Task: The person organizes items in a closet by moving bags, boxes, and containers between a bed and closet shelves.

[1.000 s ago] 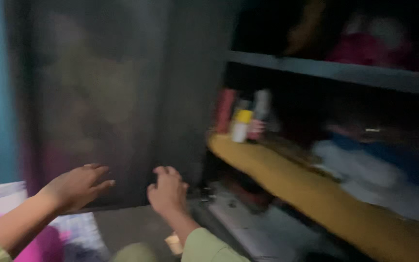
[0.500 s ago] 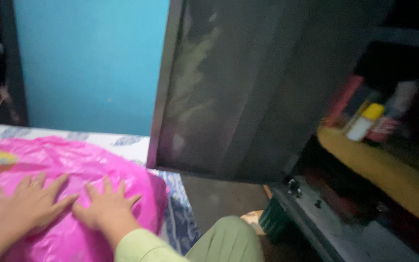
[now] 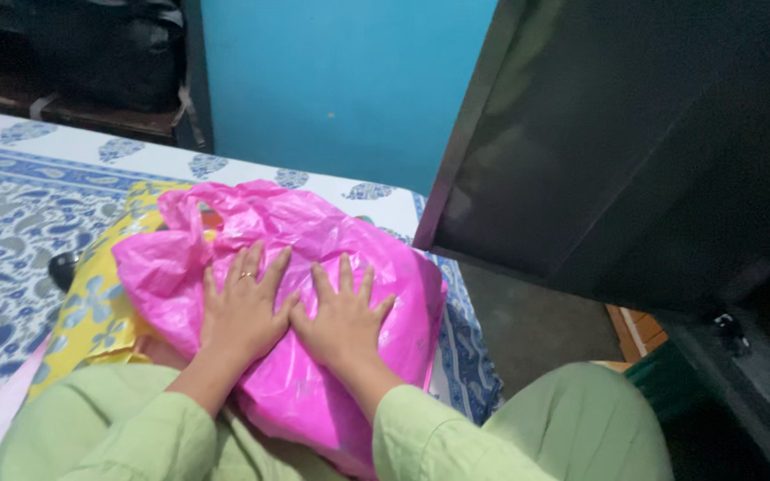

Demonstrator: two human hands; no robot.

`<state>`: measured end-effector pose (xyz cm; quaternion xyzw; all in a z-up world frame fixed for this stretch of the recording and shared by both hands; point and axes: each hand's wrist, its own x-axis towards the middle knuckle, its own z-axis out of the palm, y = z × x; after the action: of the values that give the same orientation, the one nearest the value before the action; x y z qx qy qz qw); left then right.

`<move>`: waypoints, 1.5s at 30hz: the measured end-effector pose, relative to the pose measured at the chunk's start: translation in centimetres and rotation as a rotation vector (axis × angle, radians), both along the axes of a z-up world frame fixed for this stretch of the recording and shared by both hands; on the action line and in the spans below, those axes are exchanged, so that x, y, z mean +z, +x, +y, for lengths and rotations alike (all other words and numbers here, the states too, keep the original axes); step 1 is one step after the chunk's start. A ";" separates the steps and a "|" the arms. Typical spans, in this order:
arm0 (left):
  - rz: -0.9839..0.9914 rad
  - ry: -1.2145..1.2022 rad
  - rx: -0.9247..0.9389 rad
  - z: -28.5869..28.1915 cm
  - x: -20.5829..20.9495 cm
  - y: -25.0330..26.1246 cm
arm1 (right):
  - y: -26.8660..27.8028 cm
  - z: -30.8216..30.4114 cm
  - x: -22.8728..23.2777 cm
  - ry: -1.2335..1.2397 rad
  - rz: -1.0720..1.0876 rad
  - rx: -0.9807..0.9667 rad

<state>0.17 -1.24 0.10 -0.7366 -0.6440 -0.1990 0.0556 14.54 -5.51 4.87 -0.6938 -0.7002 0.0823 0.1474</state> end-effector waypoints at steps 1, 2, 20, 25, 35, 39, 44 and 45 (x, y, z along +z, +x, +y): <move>-0.007 0.006 -0.006 0.0 0.1 0.1 | 0.1 0.0 -0.1 -0.006 0.003 0.006; -0.010 0.015 -0.014 -0.1 0.2 0.0 | 0.2 0.1 -0.2 0.010 0.006 0.007; 0.200 -0.318 -0.173 -1.5 4.3 -3.0 | -0.1 -2.9 0.4 -0.127 -0.019 0.102; -0.066 -0.018 -0.087 -2.0 5.5 -7.1 | -0.2 -2.8 1.7 -0.183 -0.040 0.127; -0.986 -0.004 0.865 2.0 0.0 -13.7 | -7.7 -0.8 2.7 0.279 0.004 0.384; -0.817 0.036 0.925 3.2 -2.4 -15.2 | -12.8 -0.4 1.9 0.569 0.021 0.608; -1.005 -0.136 0.736 1.4 -3.8 -17.2 | -17.3 1.1 2.4 0.488 -0.196 0.909; -1.009 -0.139 0.748 1.1 -3.7 -17.9 | -18.1 1.7 2.0 0.372 -0.316 0.966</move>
<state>-17.70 -0.12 -3.61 -0.2792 -0.8163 -0.4468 -0.2370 -3.56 -3.82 6.89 -0.2589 -0.9558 -0.0901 0.1060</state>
